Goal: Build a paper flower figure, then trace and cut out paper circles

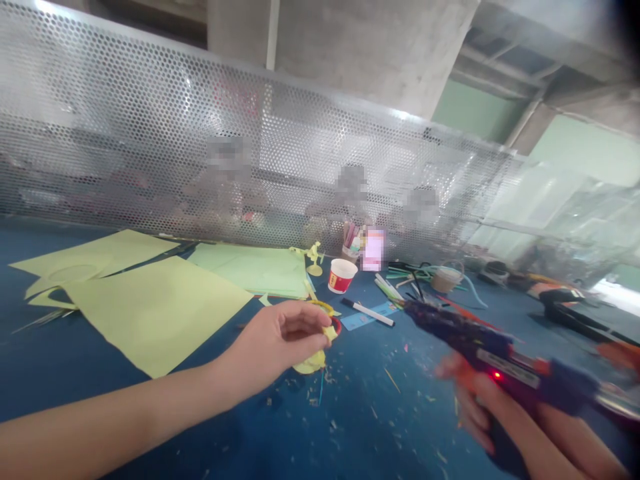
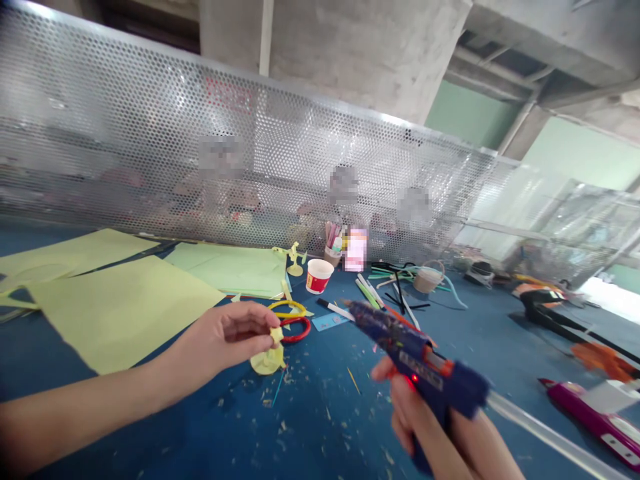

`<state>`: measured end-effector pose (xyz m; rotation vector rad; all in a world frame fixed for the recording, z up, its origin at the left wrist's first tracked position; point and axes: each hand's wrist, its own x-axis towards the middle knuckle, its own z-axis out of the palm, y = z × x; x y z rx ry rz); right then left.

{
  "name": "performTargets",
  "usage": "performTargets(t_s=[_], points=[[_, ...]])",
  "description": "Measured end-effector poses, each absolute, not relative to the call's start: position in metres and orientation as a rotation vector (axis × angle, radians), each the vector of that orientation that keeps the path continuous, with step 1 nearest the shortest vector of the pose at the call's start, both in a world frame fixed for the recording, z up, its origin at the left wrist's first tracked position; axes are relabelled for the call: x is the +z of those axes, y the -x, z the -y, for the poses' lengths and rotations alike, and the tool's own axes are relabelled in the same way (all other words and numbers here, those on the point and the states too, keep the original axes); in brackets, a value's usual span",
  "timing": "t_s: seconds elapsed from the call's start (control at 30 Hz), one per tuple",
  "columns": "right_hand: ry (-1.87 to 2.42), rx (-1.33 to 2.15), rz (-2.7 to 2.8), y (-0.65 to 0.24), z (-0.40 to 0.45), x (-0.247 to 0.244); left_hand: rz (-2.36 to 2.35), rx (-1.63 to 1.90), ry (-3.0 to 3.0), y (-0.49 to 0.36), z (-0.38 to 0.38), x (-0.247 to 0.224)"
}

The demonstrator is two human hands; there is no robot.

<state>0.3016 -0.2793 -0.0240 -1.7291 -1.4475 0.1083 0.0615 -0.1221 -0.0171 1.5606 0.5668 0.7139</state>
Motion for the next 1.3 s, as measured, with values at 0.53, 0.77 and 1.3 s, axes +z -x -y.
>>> performTargets(t_s=[0.53,0.77,1.3], points=[[1.977,0.131,1.646,-0.299,0.236,-0.022,-0.48,0.648,-1.065,-0.066,0.118,-0.017],[1.268,0.631,1.409,-0.214,0.196,-0.005,-0.454,0.71,-1.106,-0.066,0.12,-0.014],[1.164,0.527,1.386,-0.216,0.175,-0.045,-0.525,0.713,-1.279,-0.067,0.104,-0.037]])
